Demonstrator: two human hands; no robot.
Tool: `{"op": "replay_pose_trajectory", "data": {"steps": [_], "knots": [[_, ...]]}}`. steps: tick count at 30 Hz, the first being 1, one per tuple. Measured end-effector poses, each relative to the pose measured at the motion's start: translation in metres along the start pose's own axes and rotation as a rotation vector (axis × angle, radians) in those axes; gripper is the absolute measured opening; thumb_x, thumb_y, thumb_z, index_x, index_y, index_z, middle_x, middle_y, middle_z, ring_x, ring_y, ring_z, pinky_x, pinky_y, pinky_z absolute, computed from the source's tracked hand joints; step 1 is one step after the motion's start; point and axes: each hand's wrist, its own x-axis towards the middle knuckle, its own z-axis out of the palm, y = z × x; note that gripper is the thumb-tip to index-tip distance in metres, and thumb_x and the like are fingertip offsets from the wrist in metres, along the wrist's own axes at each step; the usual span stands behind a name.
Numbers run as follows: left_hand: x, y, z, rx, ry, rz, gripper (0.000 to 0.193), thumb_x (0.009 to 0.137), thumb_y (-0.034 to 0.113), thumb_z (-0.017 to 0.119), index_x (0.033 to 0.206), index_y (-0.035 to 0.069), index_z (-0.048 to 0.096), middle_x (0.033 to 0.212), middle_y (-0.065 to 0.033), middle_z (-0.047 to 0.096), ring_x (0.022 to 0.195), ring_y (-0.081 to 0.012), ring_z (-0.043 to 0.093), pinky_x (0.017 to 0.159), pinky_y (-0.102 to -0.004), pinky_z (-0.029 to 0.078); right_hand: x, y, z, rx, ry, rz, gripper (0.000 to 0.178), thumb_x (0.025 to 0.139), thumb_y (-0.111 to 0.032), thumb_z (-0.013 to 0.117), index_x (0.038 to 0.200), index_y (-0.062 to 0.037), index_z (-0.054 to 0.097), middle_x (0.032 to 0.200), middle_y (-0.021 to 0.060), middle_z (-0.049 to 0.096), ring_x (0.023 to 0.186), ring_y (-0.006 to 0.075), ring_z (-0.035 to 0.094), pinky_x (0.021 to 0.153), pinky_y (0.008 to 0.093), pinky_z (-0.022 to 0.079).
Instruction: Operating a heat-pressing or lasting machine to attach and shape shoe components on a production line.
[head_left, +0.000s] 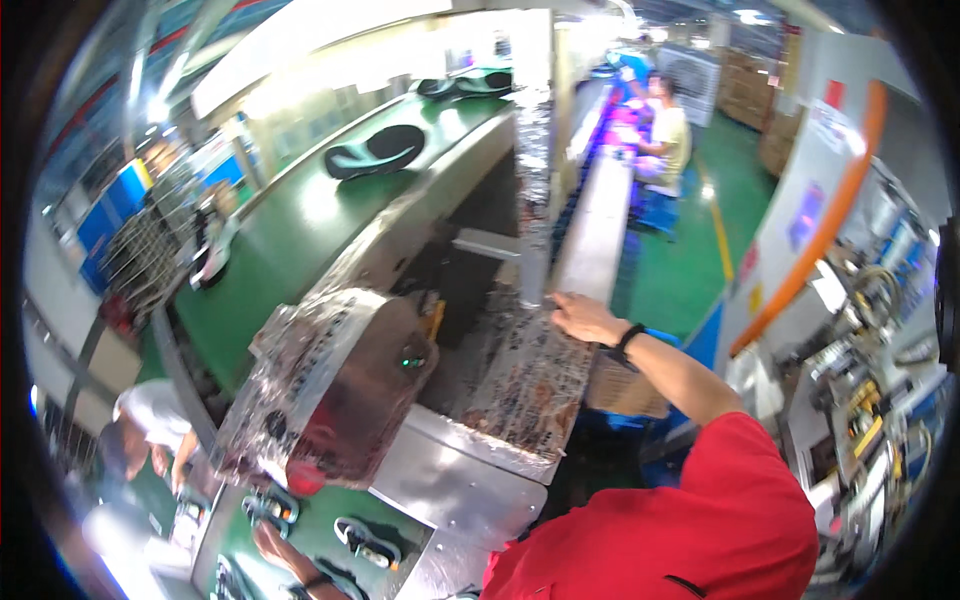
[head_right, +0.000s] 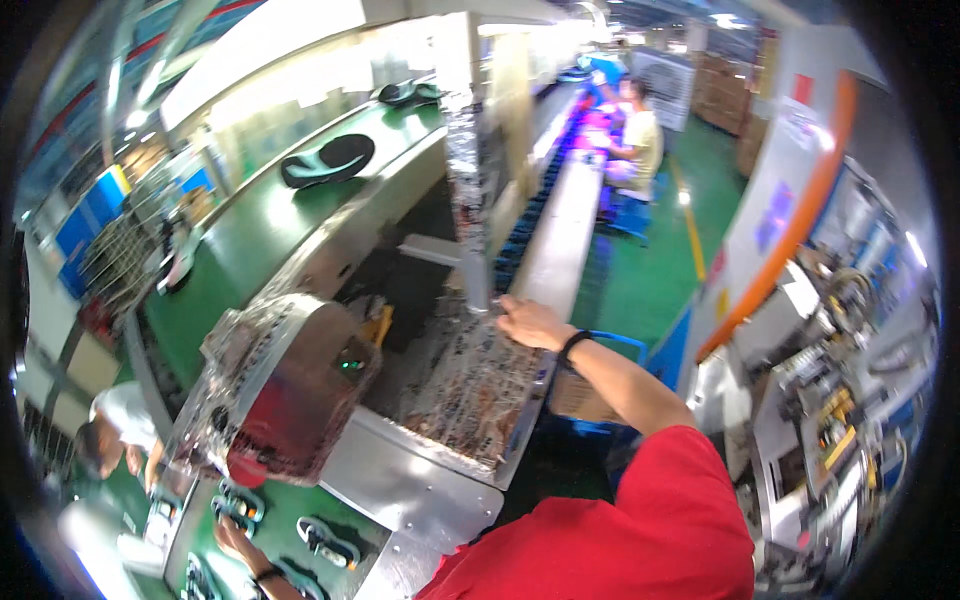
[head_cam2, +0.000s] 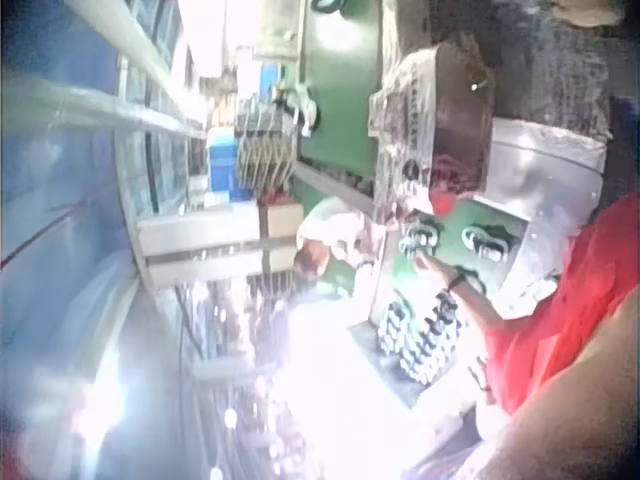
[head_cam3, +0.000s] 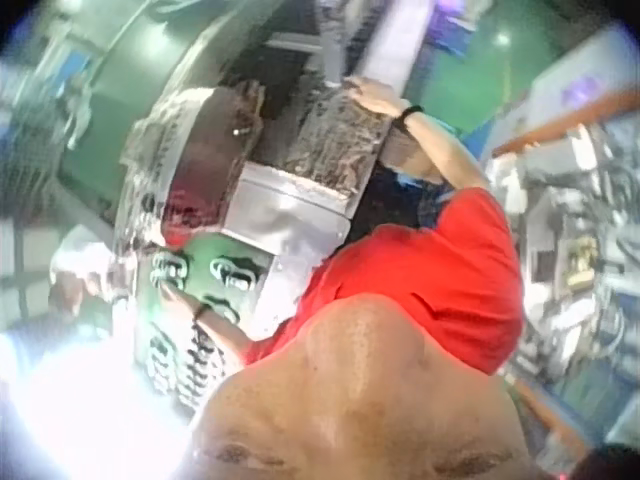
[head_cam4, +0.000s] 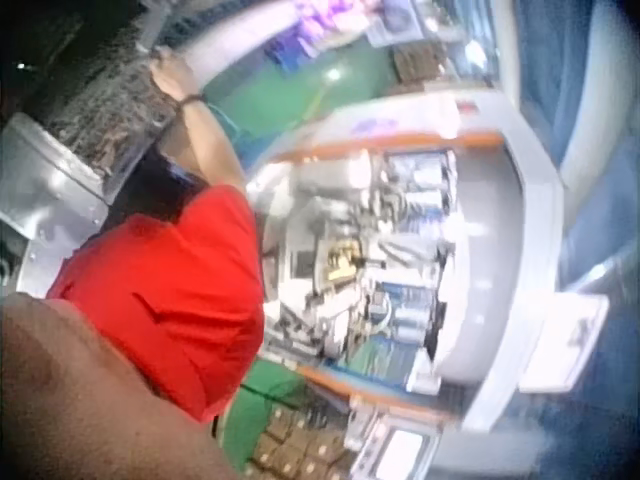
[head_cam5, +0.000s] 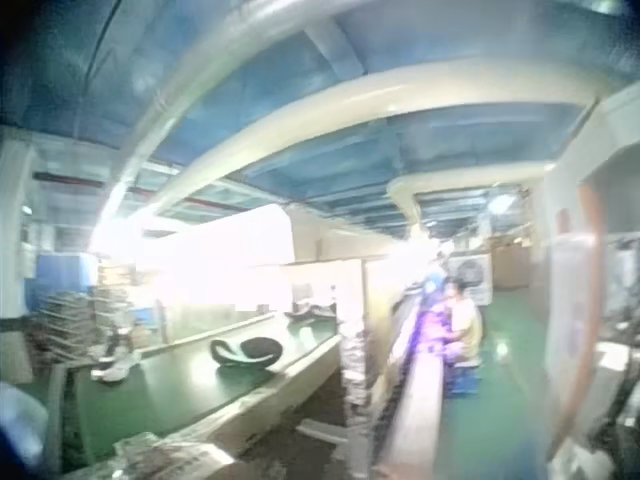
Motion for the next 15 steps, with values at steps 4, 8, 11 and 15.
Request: {"op": "replay_pose_trajectory", "data": {"steps": [4, 8, 11, 15], "knots": [[0.067, 0.218, 0.013, 0.067, -0.085, 0.229, 0.043, 0.096, 0.028, 0.059, 0.122, -0.006, 0.060, 0.116, -0.0128, 0.063, 0.102, -0.0201, 0.058, 0.091, -0.0301, 0.043, -0.004, 0.008, 0.002, -0.034, 0.086, -0.112, 0.058, 0.097, -0.038, 0.045, 0.141, -0.0006, 0.035, 0.120, 0.0259, 0.057, 0.107, 0.0431, 0.058, 0.093, 0.0508, 0.046], [0.079, 0.375, 0.106, 0.147, -0.323, 0.471, 0.043, 0.096, 0.029, 0.061, 0.122, -0.006, 0.059, 0.121, -0.0127, 0.062, 0.112, -0.0192, 0.057, 0.098, -0.0306, 0.042, -0.012, 0.005, -0.009, 0.013, 0.079, -0.052, 0.057, 0.097, -0.036, 0.047, 0.140, -0.0006, 0.037, 0.120, 0.0251, 0.057, 0.103, 0.0408, 0.061, 0.088, 0.0496, 0.049], [0.090, 0.431, 0.189, 0.180, -0.615, 0.527, 0.056, 0.093, 0.035, 0.065, 0.129, -0.005, 0.052, 0.126, -0.0184, 0.058, 0.117, -0.0249, 0.056, 0.100, -0.0359, 0.044, -0.012, 0.002, -0.008, -0.043, 0.185, -0.139, 0.051, 0.094, -0.035, 0.049, 0.127, 0.0040, 0.046, 0.105, 0.0243, 0.064, 0.096, 0.0387, 0.064, 0.077, 0.0493, 0.053], [0.070, 0.487, 0.325, 0.416, -0.842, 0.718, 0.077, 0.087, 0.046, 0.069, 0.139, -0.005, 0.044, 0.136, -0.0251, 0.050, 0.124, -0.0331, 0.051, 0.104, -0.0403, 0.040, -0.005, 0.010, 0.004, 0.095, 0.255, -0.203, 0.047, 0.091, -0.034, 0.054, 0.117, 0.0057, 0.053, 0.097, 0.0236, 0.064, 0.087, 0.0383, 0.064, 0.071, 0.0478, 0.054]]}}
